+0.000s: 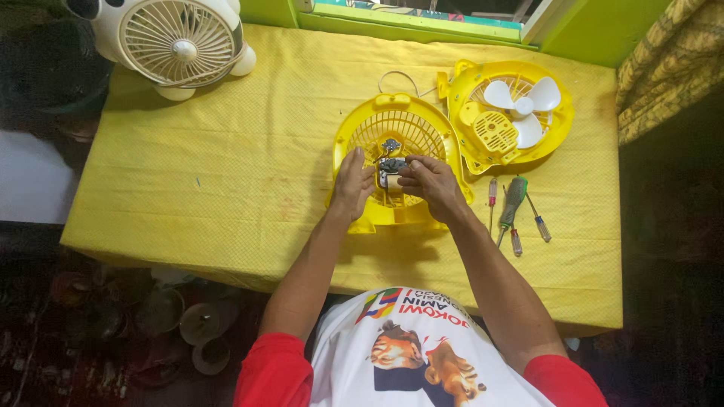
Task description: The person uses a screwdriver to tighten screws on the motor housing of a disassembled yellow electric fan. They repeatedly adjust the motor and reposition the fan cage while working on the table.
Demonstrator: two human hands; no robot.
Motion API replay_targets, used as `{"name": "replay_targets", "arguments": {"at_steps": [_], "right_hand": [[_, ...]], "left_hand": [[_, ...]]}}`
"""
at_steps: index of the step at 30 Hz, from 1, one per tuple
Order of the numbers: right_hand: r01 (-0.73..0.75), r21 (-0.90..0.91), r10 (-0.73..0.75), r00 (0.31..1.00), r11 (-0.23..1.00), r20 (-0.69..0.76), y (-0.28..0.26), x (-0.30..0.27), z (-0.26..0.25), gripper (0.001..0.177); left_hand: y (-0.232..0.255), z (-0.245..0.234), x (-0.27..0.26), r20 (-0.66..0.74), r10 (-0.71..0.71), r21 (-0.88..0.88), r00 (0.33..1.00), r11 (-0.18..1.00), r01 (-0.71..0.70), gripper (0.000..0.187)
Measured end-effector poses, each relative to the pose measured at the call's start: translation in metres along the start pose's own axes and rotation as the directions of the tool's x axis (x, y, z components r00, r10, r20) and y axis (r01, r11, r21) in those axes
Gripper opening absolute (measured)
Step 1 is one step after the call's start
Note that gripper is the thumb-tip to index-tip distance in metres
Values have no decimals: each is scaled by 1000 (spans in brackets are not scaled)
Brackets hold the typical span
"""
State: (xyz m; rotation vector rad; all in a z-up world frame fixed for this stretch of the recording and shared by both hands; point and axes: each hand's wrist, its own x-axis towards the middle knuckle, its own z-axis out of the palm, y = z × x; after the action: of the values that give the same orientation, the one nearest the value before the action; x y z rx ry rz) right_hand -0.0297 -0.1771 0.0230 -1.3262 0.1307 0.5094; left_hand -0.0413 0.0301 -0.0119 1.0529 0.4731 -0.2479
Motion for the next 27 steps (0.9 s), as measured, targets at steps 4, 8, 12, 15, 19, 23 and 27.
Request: {"name": "replay_targets", "arguments": {"at_steps": [4, 8, 12, 15, 19, 23, 27], "right_hand": [[-19, -95, 21, 1000, 995, 18, 15, 18, 9, 45], [-35, -107, 37, 999, 994, 15, 20, 24, 19, 43], [-28, -151, 35, 999, 988, 40, 18, 20, 26, 42], [-20, -192, 30, 998, 981, 48, 16, 18, 31, 43], [-39, -184, 49, 998, 982, 49, 14, 17, 34, 43], [-45, -164, 57, 996, 985, 66, 15, 18, 34, 43], [-60, -165, 73, 995, 984, 72, 15, 20, 34, 41]], "left_hand": [[-3, 0, 8, 69, -78, -74, 995, 994, 83, 98], [-1, 7, 7, 124, -102, -17, 987, 994, 105, 94], [1, 9, 5, 161, -77, -53, 984, 995, 86, 89], [1, 7, 7, 178, -49, -56, 983, 997, 60, 86], [-2, 6, 15, 136, -88, 3, 987, 996, 88, 86], [-5, 6, 18, 173, -42, -59, 984, 997, 53, 83], [1, 9, 12, 151, -67, -13, 986, 997, 70, 80]]}}
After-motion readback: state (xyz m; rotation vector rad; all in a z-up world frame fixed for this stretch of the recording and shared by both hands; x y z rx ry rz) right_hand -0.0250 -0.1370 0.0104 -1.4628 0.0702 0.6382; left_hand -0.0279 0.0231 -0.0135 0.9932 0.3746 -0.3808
